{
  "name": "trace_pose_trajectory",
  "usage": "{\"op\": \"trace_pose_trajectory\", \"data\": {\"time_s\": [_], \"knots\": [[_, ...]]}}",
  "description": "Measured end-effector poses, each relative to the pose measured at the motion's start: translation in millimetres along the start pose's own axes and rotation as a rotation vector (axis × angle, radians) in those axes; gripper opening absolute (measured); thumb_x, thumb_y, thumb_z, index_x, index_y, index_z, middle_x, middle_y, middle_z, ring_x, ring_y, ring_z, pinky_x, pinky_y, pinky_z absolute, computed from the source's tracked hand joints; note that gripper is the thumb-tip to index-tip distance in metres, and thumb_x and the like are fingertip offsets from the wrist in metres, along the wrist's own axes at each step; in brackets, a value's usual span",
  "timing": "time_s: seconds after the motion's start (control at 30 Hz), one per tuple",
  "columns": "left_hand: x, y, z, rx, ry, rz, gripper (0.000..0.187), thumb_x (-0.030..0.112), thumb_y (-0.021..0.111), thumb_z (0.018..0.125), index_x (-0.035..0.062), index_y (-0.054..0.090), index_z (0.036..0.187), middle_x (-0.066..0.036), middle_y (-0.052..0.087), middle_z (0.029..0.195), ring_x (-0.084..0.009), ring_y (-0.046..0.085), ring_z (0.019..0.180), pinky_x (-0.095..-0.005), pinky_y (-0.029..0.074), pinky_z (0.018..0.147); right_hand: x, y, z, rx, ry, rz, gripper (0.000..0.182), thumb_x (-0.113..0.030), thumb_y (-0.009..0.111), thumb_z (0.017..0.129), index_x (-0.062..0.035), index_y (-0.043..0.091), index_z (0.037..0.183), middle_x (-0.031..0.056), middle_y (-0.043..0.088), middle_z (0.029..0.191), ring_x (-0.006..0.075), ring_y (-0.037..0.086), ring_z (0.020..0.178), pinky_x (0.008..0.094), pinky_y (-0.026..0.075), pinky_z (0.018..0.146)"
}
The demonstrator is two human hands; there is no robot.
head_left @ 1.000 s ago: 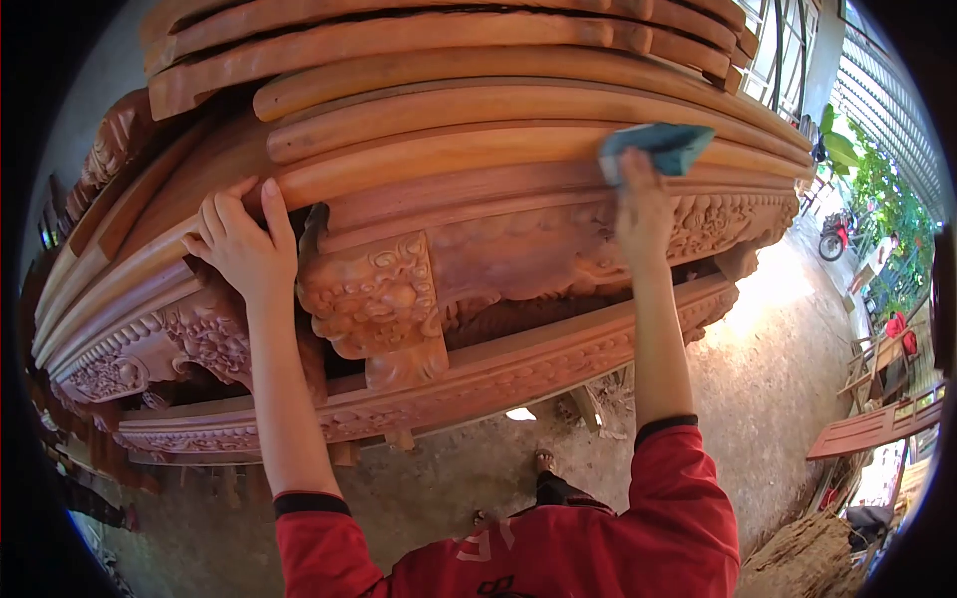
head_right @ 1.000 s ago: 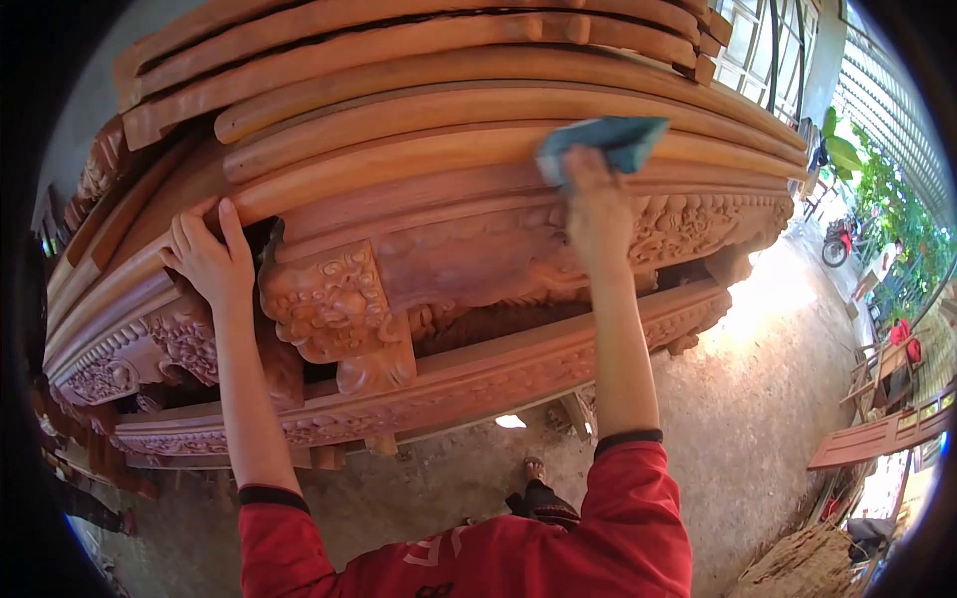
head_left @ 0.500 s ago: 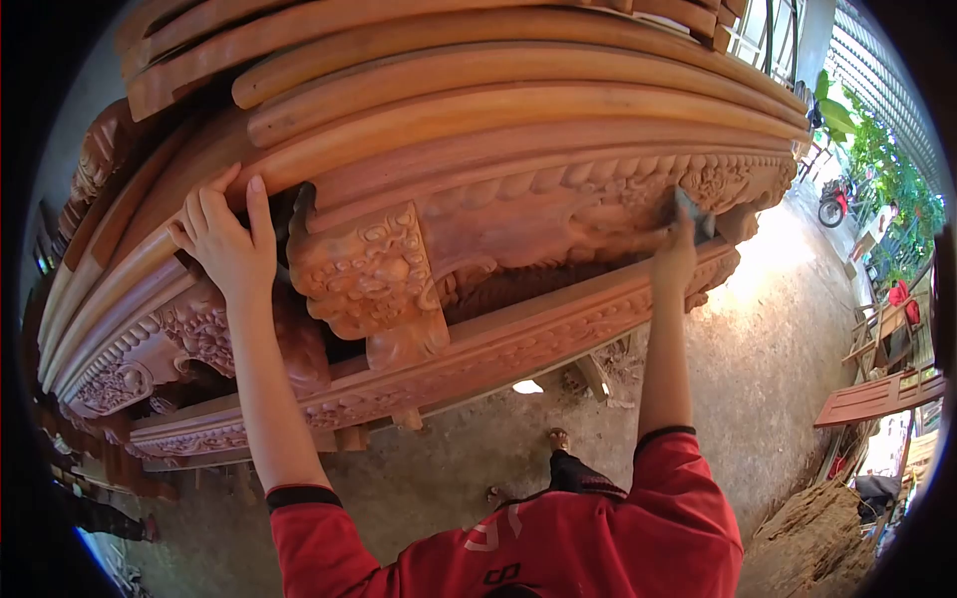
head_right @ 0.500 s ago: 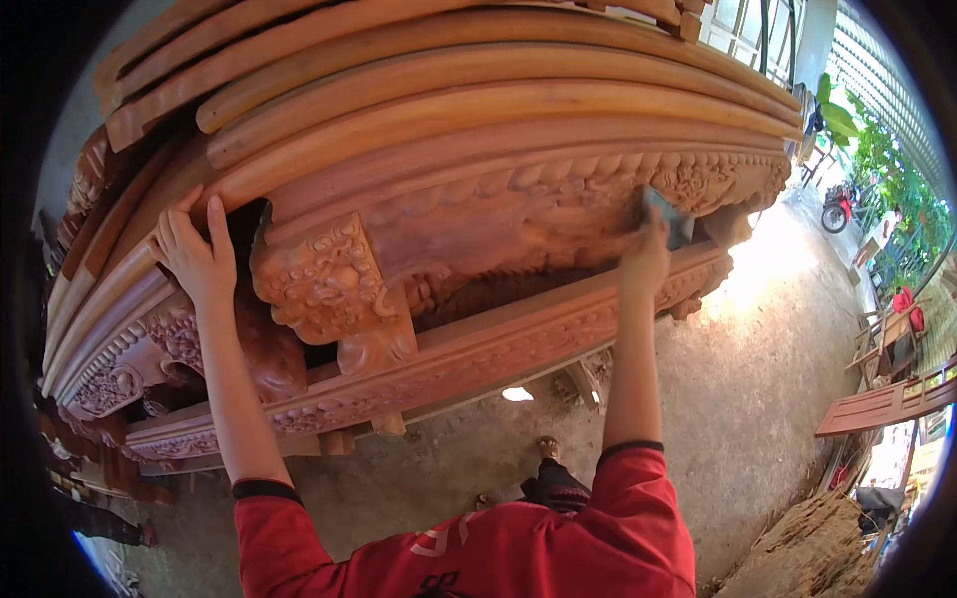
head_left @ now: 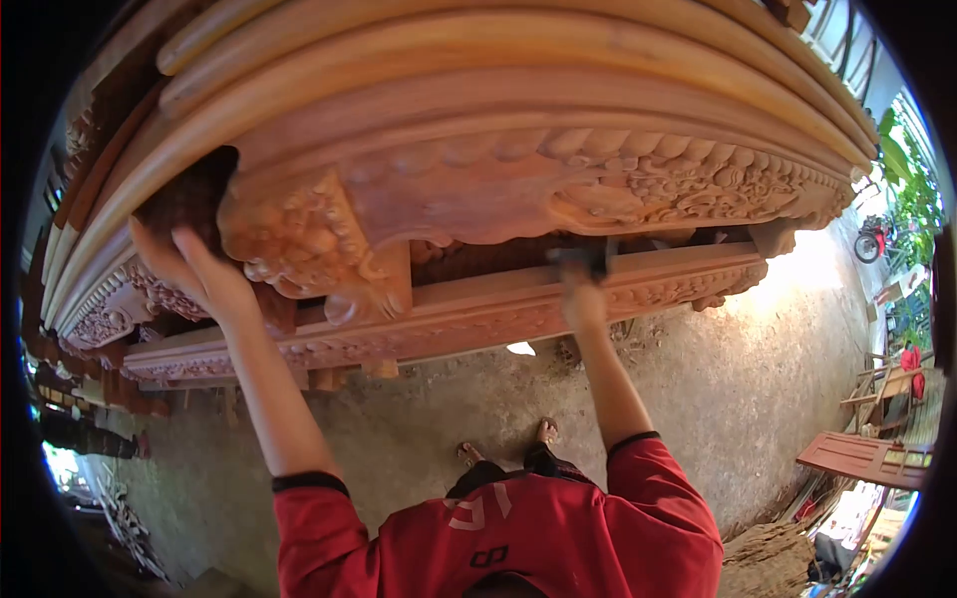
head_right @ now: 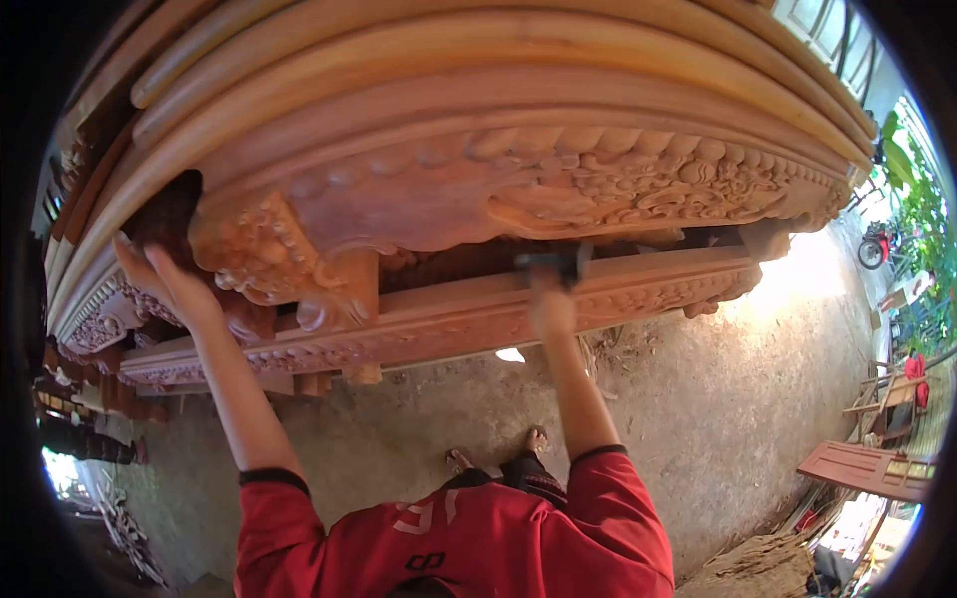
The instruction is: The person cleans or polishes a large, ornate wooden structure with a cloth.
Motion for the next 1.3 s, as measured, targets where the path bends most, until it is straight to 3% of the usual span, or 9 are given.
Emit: {"op": "trace_pose_trajectory", "data": {"time_s": [0.07,0.27,0.4,0.43,0.57,0.83,1.1,1.27,1.3], "knots": [[6,-5,-83,0.076,-0.441,-0.205,0.064,0.036,0.043,0.091,0.0002,0.017,0.137,-0.017,0.018,0.142,-0.0271,0.022,0.13,-0.039,0.021,0.106,-61,6,-14,0.215,-0.408,0.017,0.037,-0.008,0.045,0.081,-0.0135,0.051,0.118,0.0116,0.053,0.117,0.0326,0.058,0.092,0.0433,0.048,0.073],[26,109,-316,-1.111,-0.091,0.145,0.073,0.037,0.053,0.085,0.0035,0.015,0.138,-0.025,0.018,0.139,-0.0437,0.016,0.129,-0.0535,0.019,0.101,47,-24,7,-0.068,-0.026,0.083,0.033,-0.007,0.047,0.08,-0.0077,0.054,0.111,0.0144,0.061,0.097,0.0331,0.06,0.083,0.041,0.047,0.073],[-10,174,-337,-1.139,0.011,0.25,0.066,0.035,0.051,0.086,0.001,0.023,0.134,-0.026,0.033,0.131,-0.0427,0.03,0.122,-0.054,0.021,0.1,157,-82,8,0.33,0.217,-0.007,0.027,-0.006,0.046,0.081,-0.0041,0.055,0.106,0.0161,0.062,0.088,0.0348,0.06,0.077,0.0415,0.047,0.069],[-32,187,-344,-1.12,-0.169,0.355,0.061,0.039,0.047,0.087,0.0012,0.028,0.131,-0.026,0.038,0.127,-0.0423,0.033,0.119,-0.0534,0.022,0.1,170,-65,7,0.097,0.503,0.27,0.027,-0.007,0.046,0.081,-0.0041,0.054,0.107,0.0156,0.061,0.096,0.0339,0.059,0.085,0.0427,0.044,0.079],[-35,216,-396,-1.104,-0.171,0.584,0.057,0.047,0.037,0.089,0.0034,0.034,0.127,-0.025,0.043,0.124,-0.0393,0.038,0.117,-0.0554,0.023,0.099,-1,-40,-18,0.065,-0.425,0.149,0.032,-0.003,0.048,0.078,-0.0063,0.055,0.109,0.0137,0.059,0.105,0.0303,0.055,0.094,0.0406,0.041,0.084],[-21,221,-389,-1.086,-0.121,0.719,0.052,0.045,0.047,0.082,0.0,0.051,0.109,-0.023,0.056,0.105,-0.0362,0.053,0.099,-0.0461,0.039,0.088,212,-98,13,0.342,0.232,-0.141,0.042,-0.003,0.046,0.075,-0.0069,0.051,0.117,0.0131,0.051,0.122,0.0264,0.052,0.108,0.0455,0.034,0.095],[-30,220,-397,-1.105,-0.125,0.723,0.043,0.039,0.055,0.075,0.0021,0.058,0.097,-0.022,0.062,0.087,-0.0392,0.059,0.078,-0.0452,0.047,0.075,109,-49,6,0.047,-0.352,-0.041,0.038,-0.009,0.046,0.077,-0.0082,0.052,0.115,0.0115,0.056,0.114,0.0256,0.05,0.111,0.055,0.022,0.099],[-28,218,-396,-1.066,-0.058,0.715,0.044,0.042,0.055,0.076,0.001,0.06,0.092,-0.019,0.062,0.084,-0.0363,0.059,0.075,-0.0435,0.046,0.073,228,-83,16,0.413,0.453,0.344,0.036,-0.005,0.05,0.075,-0.0096,0.055,0.11,0.0088,0.058,0.113,0.0256,0.05,0.11,0.06,0.009,0.102],[-30,219,-398,-1.095,-0.11,0.707,0.045,0.042,0.055,0.076,0.0008,0.06,0.092,-0.019,0.062,0.085,-0.0363,0.06,0.076,-0.0434,0.046,0.073,196,-68,19,0.321,0.275,0.187,0.035,-0.004,0.05,0.075,-0.0096,0.055,0.109,0.0088,0.058,0.113,0.0262,0.051,0.109,0.0601,0.009,0.102]]}}
Point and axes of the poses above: each hand's wrist, its own z-axis towards the middle knuckle, its own y-axis out of the palm, x = y × z, the point moved 10 cm from there along z, towards the middle knuckle
